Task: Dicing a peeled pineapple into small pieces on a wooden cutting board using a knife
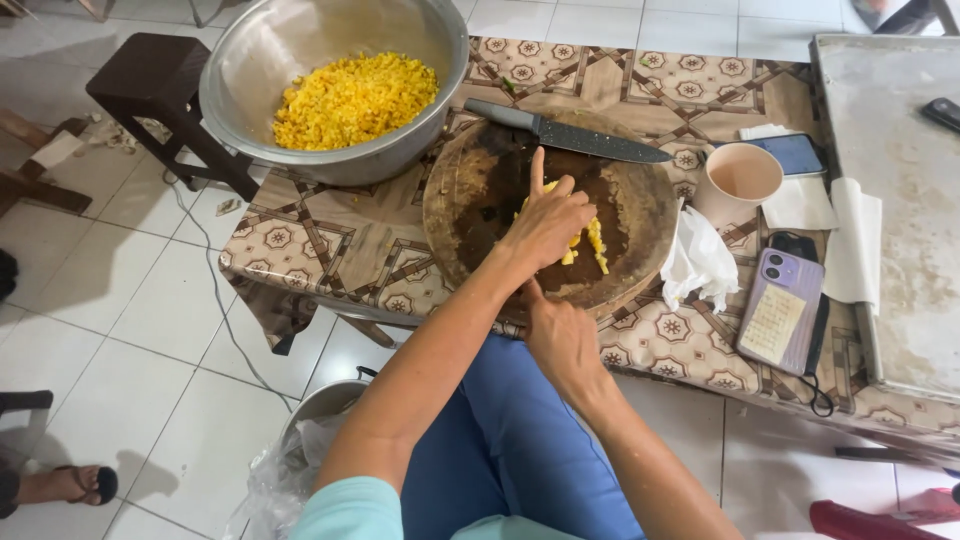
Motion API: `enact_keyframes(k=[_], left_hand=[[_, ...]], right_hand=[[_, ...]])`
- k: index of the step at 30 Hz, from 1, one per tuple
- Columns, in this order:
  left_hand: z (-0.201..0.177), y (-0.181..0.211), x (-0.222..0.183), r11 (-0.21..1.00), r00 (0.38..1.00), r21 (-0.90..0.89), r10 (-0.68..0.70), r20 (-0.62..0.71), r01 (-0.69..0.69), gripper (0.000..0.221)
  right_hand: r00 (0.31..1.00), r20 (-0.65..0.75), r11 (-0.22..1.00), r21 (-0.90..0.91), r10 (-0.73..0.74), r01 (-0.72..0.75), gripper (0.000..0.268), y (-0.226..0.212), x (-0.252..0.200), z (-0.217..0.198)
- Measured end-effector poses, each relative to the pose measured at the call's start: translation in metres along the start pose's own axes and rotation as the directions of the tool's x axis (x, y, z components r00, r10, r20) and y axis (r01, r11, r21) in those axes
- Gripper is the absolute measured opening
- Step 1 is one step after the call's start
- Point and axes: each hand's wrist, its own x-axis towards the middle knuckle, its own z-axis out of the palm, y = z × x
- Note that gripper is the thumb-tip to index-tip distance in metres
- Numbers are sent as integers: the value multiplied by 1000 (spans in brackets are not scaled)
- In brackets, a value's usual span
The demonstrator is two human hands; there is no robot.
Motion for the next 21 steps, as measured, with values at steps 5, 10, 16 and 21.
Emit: enact_keyframes(k=[5,10,16,21], left_hand=[[30,-16,2,992,999,-118,-32,5,33,18],[-17,-20,-20,936,978,-284,-204,38,206,8],[-49,-56,-75,665,822,-492,-515,243,562,13],[-1,-86,-98,659,772,-435,-617,153,613,20]], right_hand=[[999,-25,999,-34,34,-35,60,0,-1,-25],[994,-7,994,32,108,-108,57,-3,-6,-48],[999,-47,996,82,23,-19,49,0,-11,-58],[997,-44,995,78,63,-59,49,-22,-25,-72]])
